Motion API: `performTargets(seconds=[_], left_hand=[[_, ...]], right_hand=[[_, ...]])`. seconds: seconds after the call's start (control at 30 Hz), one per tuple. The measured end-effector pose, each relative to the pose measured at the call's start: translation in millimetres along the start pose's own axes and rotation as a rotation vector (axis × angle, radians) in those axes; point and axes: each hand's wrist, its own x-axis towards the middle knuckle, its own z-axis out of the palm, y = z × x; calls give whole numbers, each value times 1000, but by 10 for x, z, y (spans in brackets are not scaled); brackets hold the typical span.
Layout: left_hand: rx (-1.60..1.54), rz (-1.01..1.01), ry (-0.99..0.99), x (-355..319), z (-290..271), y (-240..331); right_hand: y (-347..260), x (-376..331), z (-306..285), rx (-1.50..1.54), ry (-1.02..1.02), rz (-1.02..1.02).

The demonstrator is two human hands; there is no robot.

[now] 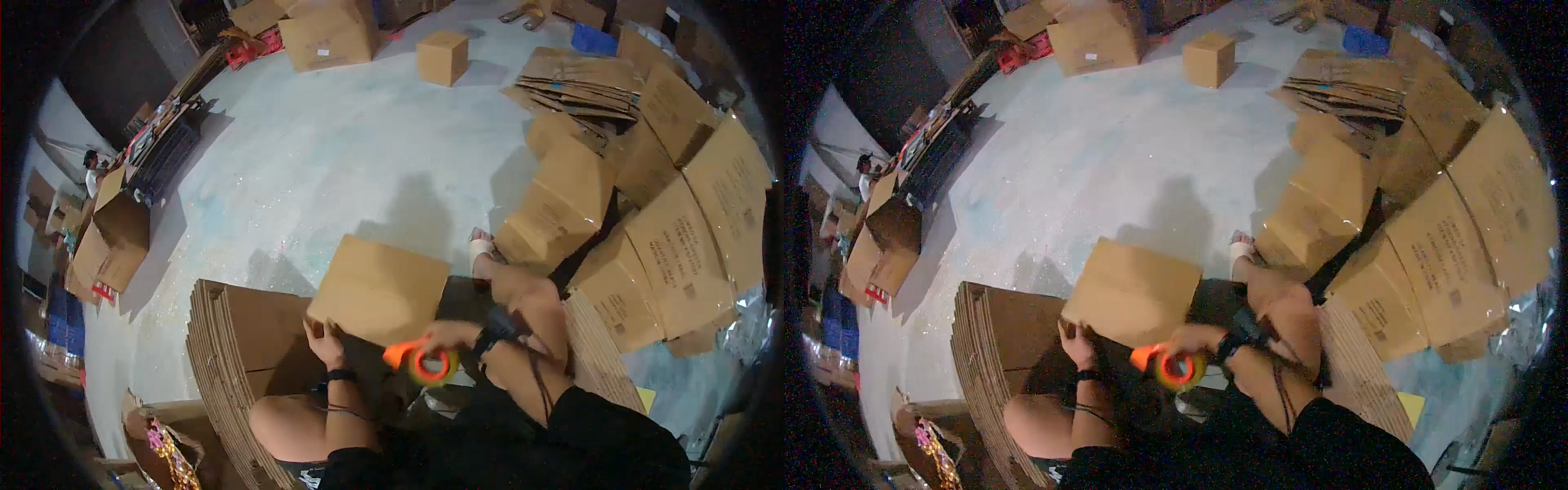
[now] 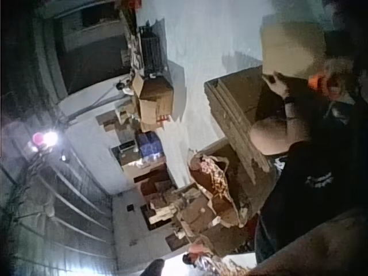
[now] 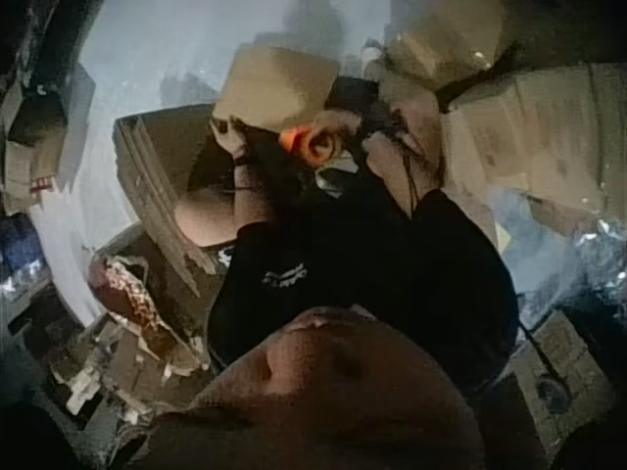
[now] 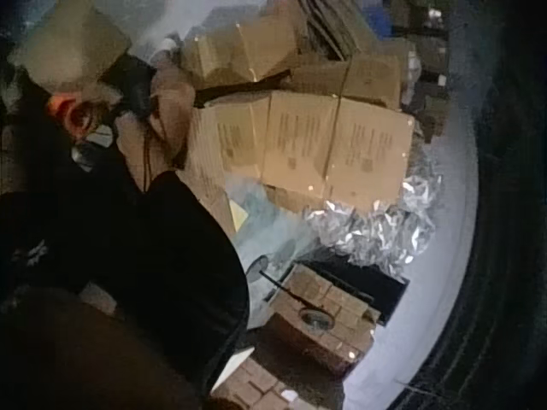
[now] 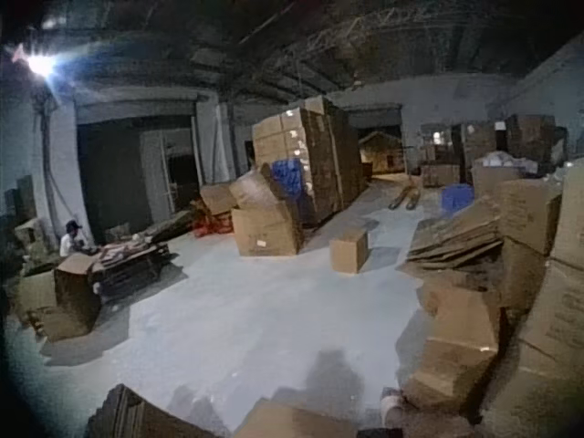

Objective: The person is assembling and taping small cardboard boxes on a warehouse floor.

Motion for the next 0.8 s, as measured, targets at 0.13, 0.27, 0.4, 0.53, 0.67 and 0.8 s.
performTargets(seconds=[0.13, 0.27, 0.4, 0.53, 0.67, 0.8], left_hand=[[274, -198, -320, -62, 326, 101], [589, -463, -292, 117, -352, -154], [628, -617, -555, -152, 15, 407], [342, -974, -828, -669, 651, 858], [28, -1073, -866, -886, 624, 818], [-24, -1051, -829, -875, 621, 817]], right_hand=[[-202, 68, 577, -122, -74, -65], [-564, 34, 566, -617, 48, -21], [-614, -674, 203, -643, 412, -100], [-558, -975, 186, -513, 634, -395], [-560, -1097, 278, -615, 691, -403], [-509, -1136, 313, -623, 654, -350]])
